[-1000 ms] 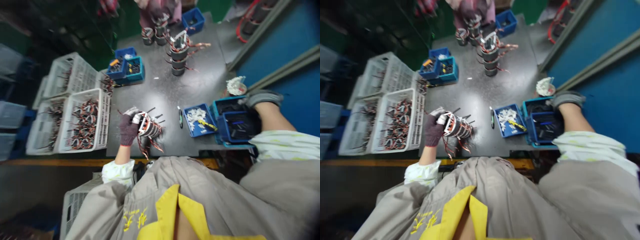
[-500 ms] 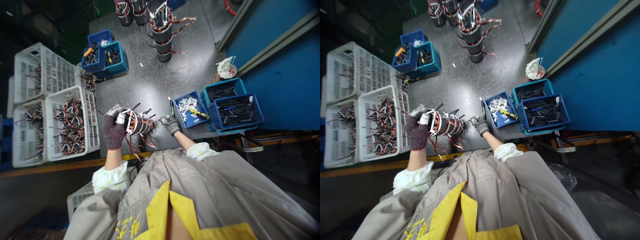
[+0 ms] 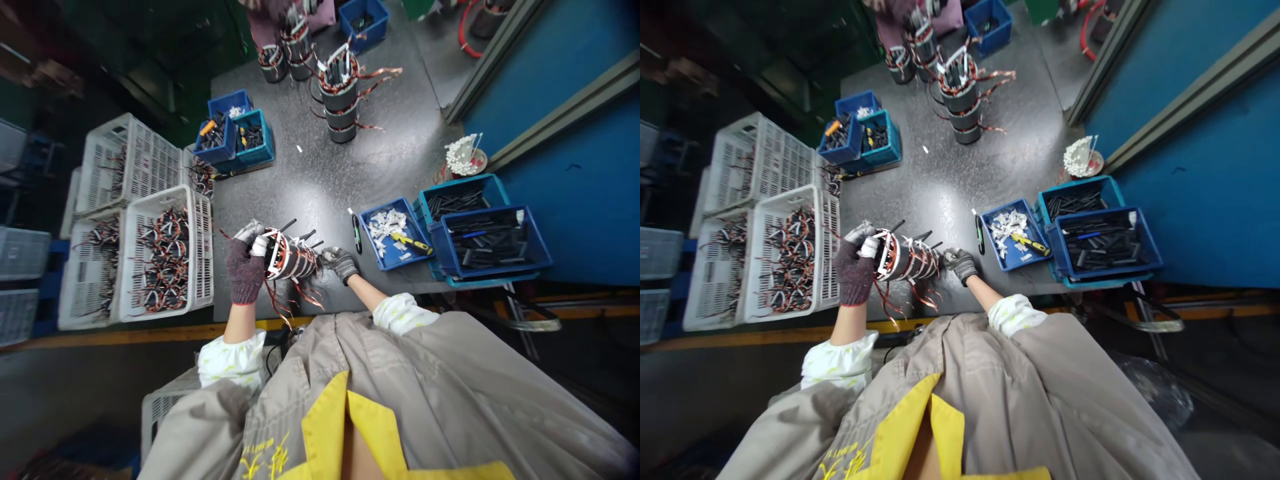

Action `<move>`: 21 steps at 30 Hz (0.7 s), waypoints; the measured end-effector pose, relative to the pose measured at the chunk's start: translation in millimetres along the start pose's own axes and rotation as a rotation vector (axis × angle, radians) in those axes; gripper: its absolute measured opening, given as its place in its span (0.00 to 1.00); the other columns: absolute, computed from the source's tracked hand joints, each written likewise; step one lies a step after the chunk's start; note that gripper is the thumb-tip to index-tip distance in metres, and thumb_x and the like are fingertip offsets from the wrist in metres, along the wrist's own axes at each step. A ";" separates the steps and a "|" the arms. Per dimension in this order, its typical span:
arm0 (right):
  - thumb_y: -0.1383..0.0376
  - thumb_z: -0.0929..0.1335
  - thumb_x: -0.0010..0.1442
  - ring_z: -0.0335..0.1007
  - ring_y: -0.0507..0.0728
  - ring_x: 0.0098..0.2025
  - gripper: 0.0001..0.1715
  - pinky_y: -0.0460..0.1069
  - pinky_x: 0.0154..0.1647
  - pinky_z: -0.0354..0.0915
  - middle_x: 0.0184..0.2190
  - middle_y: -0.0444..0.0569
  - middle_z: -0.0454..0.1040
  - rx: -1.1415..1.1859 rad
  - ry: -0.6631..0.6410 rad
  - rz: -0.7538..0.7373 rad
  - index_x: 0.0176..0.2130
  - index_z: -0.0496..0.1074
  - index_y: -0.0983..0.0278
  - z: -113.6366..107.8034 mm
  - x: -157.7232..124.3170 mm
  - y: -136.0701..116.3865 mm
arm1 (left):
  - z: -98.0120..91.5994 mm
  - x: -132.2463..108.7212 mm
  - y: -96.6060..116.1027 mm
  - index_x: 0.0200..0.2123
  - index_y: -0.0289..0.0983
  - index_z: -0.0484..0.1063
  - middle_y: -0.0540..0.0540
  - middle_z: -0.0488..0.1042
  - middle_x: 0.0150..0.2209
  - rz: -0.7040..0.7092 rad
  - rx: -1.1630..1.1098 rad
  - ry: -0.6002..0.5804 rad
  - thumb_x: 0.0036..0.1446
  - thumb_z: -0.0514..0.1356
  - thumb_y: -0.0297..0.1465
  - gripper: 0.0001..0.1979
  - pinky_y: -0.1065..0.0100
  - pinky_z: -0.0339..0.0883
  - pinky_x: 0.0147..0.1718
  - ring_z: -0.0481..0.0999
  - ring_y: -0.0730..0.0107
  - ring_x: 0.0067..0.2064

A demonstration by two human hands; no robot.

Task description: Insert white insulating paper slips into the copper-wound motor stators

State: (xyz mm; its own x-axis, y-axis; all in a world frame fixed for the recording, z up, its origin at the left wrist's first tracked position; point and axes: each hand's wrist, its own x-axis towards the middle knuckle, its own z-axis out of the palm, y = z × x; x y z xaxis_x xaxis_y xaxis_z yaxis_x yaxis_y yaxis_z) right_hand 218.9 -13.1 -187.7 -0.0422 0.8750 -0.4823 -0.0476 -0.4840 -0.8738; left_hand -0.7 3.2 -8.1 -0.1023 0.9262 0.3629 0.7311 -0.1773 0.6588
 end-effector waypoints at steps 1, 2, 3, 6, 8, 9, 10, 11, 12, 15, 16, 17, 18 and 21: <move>0.56 0.75 0.60 0.78 0.58 0.39 0.14 0.54 0.52 0.78 0.28 0.46 0.80 -0.034 -0.008 0.001 0.29 0.69 0.57 -1.7 0.9 -2.2 | 0.2 -1.5 -0.7 0.55 0.41 0.82 0.40 0.86 0.58 -0.007 -0.021 0.024 0.72 0.64 0.39 0.14 0.47 0.75 0.70 0.84 0.56 0.64; 0.56 0.76 0.59 0.79 0.59 0.39 0.15 0.55 0.53 0.78 0.28 0.47 0.80 -0.070 -0.021 -0.001 0.28 0.70 0.57 -5.6 2.3 -5.7 | 0.4 -2.4 -1.8 0.55 0.40 0.82 0.39 0.85 0.58 -0.019 -0.046 0.052 0.72 0.64 0.40 0.15 0.47 0.74 0.71 0.83 0.55 0.64; 0.55 0.76 0.58 0.80 0.60 0.39 0.16 0.56 0.55 0.78 0.28 0.48 0.81 -0.106 -0.035 -0.009 0.27 0.70 0.57 -11.4 4.3 -10.9 | 0.5 -2.6 -3.3 0.55 0.40 0.82 0.38 0.84 0.60 -0.034 -0.068 0.074 0.72 0.64 0.40 0.15 0.46 0.74 0.71 0.82 0.55 0.66; 0.50 0.74 0.61 0.84 0.64 0.49 0.17 0.60 0.66 0.75 0.34 0.52 0.86 -0.177 -0.037 -0.108 0.28 0.74 0.57 -31.0 14.5 -41.2 | -0.8 1.8 -8.7 0.54 0.40 0.83 0.36 0.82 0.64 -0.079 -0.104 0.047 0.69 0.66 0.41 0.16 0.44 0.72 0.73 0.79 0.51 0.69; 0.46 0.67 0.67 0.83 0.65 0.59 0.21 0.63 0.74 0.70 0.45 0.54 0.88 -0.165 -0.026 -0.248 0.35 0.80 0.57 -33.7 23.1 -74.6 | -3.0 6.7 -11.1 0.50 0.40 0.84 0.37 0.83 0.63 -0.109 -0.141 -0.037 0.67 0.68 0.42 0.15 0.42 0.72 0.72 0.80 0.49 0.68; 0.44 0.65 0.69 0.81 0.65 0.64 0.25 0.64 0.76 0.68 0.51 0.54 0.88 -0.138 -0.037 -0.338 0.39 0.82 0.56 -28.9 27.0 -93.7 | -4.3 8.7 -11.7 0.49 0.40 0.84 0.37 0.84 0.61 -0.126 -0.167 -0.077 0.66 0.68 0.42 0.15 0.41 0.72 0.71 0.81 0.49 0.66; 0.43 0.63 0.70 0.80 0.65 0.67 0.29 0.64 0.77 0.67 0.54 0.54 0.87 -0.100 -0.063 -0.431 0.43 0.84 0.56 -19.8 29.9 -113.0 | -5.5 10.1 -11.9 0.47 0.40 0.84 0.38 0.85 0.59 -0.143 -0.192 -0.108 0.65 0.69 0.42 0.14 0.41 0.74 0.70 0.82 0.48 0.64; 0.41 0.62 0.71 0.79 0.65 0.68 0.31 0.65 0.78 0.67 0.56 0.54 0.87 -0.060 -0.102 -0.517 0.46 0.85 0.56 -7.0 31.7 -131.2 | -6.7 10.9 -11.8 0.46 0.40 0.84 0.38 0.86 0.57 -0.158 -0.210 -0.127 0.64 0.69 0.43 0.14 0.41 0.75 0.68 0.83 0.49 0.62; 0.38 0.62 0.71 0.79 0.66 0.68 0.33 0.65 0.78 0.68 0.56 0.54 0.87 -0.029 -0.151 -0.584 0.47 0.86 0.55 8.3 32.3 -147.3 | -7.5 11.1 -11.5 0.45 0.40 0.84 0.38 0.86 0.55 -0.171 -0.222 -0.137 0.63 0.69 0.42 0.14 0.42 0.76 0.67 0.84 0.49 0.60; 0.33 0.66 0.66 0.83 0.69 0.63 0.35 0.70 0.75 0.70 0.51 0.55 0.89 -0.003 -0.267 -0.628 0.43 0.86 0.56 52.0 29.3 -176.4 | -8.4 10.1 -10.1 0.42 0.39 0.82 0.39 0.87 0.49 -0.218 -0.238 -0.138 0.63 0.69 0.42 0.13 0.45 0.78 0.61 0.85 0.51 0.54; 0.31 0.67 0.64 0.84 0.70 0.61 0.35 0.71 0.74 0.71 0.50 0.55 0.89 -0.015 -0.296 -0.599 0.41 0.86 0.56 61.0 28.1 -180.1 | -8.5 9.5 -9.1 0.42 0.39 0.82 0.40 0.86 0.47 -0.233 -0.239 -0.134 0.63 0.69 0.43 0.13 0.46 0.79 0.59 0.85 0.52 0.52; 0.31 0.68 0.62 0.85 0.70 0.60 0.36 0.71 0.72 0.72 0.50 0.55 0.89 -0.023 -0.323 -0.567 0.41 0.86 0.56 66.0 27.5 -182.0 | -8.6 8.8 -7.9 0.42 0.39 0.82 0.41 0.86 0.46 -0.242 -0.234 -0.130 0.63 0.68 0.43 0.13 0.47 0.79 0.58 0.84 0.53 0.51; 0.30 0.69 0.62 0.85 0.70 0.60 0.36 0.70 0.71 0.73 0.51 0.56 0.89 -0.020 -0.349 -0.538 0.41 0.86 0.56 67.2 27.5 -183.2 | -8.8 8.2 -6.4 0.42 0.39 0.82 0.41 0.86 0.45 -0.243 -0.227 -0.129 0.64 0.68 0.43 0.13 0.48 0.79 0.56 0.84 0.53 0.50; 0.27 0.68 0.63 0.85 0.68 0.60 0.40 0.67 0.69 0.74 0.53 0.57 0.88 0.026 -0.390 -0.471 0.44 0.86 0.57 59.3 31.1 -189.4 | -9.0 8.0 -2.4 0.43 0.39 0.83 0.41 0.85 0.46 -0.209 -0.214 -0.165 0.62 0.69 0.40 0.12 0.50 0.78 0.56 0.83 0.53 0.52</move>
State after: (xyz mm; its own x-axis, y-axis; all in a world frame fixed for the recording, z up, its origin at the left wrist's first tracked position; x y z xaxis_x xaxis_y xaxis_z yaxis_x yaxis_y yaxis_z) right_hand 167.5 104.9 -33.5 -0.3730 0.9277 0.0184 -0.1744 -0.0506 -0.9834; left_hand -9.3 8.0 -0.8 -0.1112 0.9882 0.1054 0.5463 -0.0278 0.8371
